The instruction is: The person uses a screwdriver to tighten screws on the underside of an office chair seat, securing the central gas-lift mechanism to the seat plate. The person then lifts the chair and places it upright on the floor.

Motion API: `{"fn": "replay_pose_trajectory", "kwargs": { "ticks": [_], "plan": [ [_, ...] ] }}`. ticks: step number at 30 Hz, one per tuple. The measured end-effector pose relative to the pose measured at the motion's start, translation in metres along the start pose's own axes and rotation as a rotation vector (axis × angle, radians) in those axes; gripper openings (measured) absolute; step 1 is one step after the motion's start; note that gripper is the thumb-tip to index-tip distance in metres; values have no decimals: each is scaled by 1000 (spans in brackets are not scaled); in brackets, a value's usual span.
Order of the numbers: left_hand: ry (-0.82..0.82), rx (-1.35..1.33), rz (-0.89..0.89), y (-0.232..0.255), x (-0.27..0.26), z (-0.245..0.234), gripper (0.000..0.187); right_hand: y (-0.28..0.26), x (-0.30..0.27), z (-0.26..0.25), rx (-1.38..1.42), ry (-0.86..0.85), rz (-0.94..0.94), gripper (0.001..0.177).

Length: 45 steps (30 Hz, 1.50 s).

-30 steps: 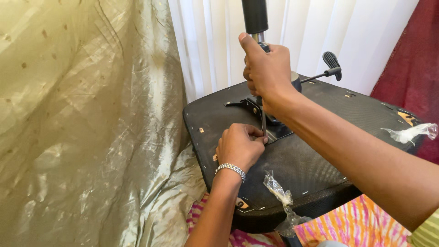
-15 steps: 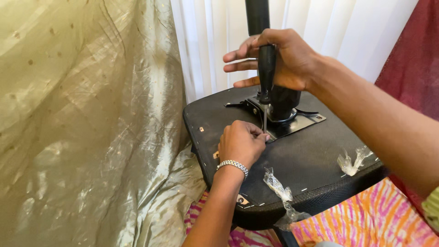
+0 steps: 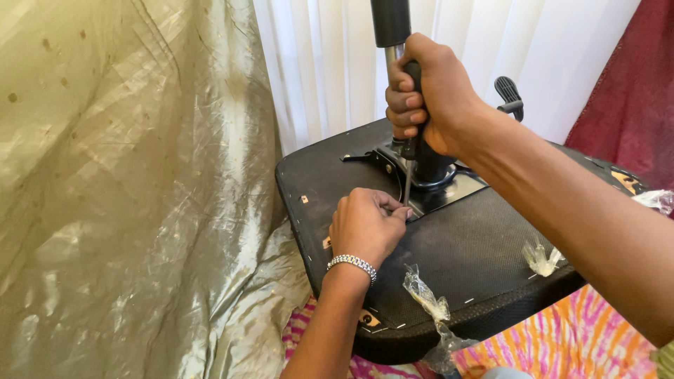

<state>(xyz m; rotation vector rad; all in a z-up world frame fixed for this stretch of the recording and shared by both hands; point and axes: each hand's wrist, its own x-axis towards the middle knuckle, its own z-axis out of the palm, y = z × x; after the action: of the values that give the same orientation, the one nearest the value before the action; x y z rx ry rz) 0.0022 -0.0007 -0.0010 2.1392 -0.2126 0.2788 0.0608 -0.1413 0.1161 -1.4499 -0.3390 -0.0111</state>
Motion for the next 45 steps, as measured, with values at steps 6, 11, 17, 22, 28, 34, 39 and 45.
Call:
{"fn": "replay_pose_trajectory", "kwargs": {
  "ticks": [6,11,17,22,28,34,39,45],
  "plan": [
    [11,37,10,1,-1,-1,15,16,-24,27,-128,333,-374,44],
    [3,85,36,2,-1,-2,19,49,-53,23,-273,250,-217,43],
    [-31,53,15,1,0,-3,24,56,-63,-7,-128,143,-116,51],
    [-7,56,-39,-2,5,2,22,35,-63,-59,-178,286,-104,41],
    [33,182,-13,0,8,4,42,36,-52,-119,-681,517,216,23],
    [-78,279,-30,7,6,2,38,61,-45,-119,-1379,311,248,30],
    [-52,270,-33,5,10,5,37,67,-62,-117,-1526,188,31,32],
    [-67,224,19,-1,15,5,35,69,-61,-111,-1654,202,-163,30]
  ]
}}
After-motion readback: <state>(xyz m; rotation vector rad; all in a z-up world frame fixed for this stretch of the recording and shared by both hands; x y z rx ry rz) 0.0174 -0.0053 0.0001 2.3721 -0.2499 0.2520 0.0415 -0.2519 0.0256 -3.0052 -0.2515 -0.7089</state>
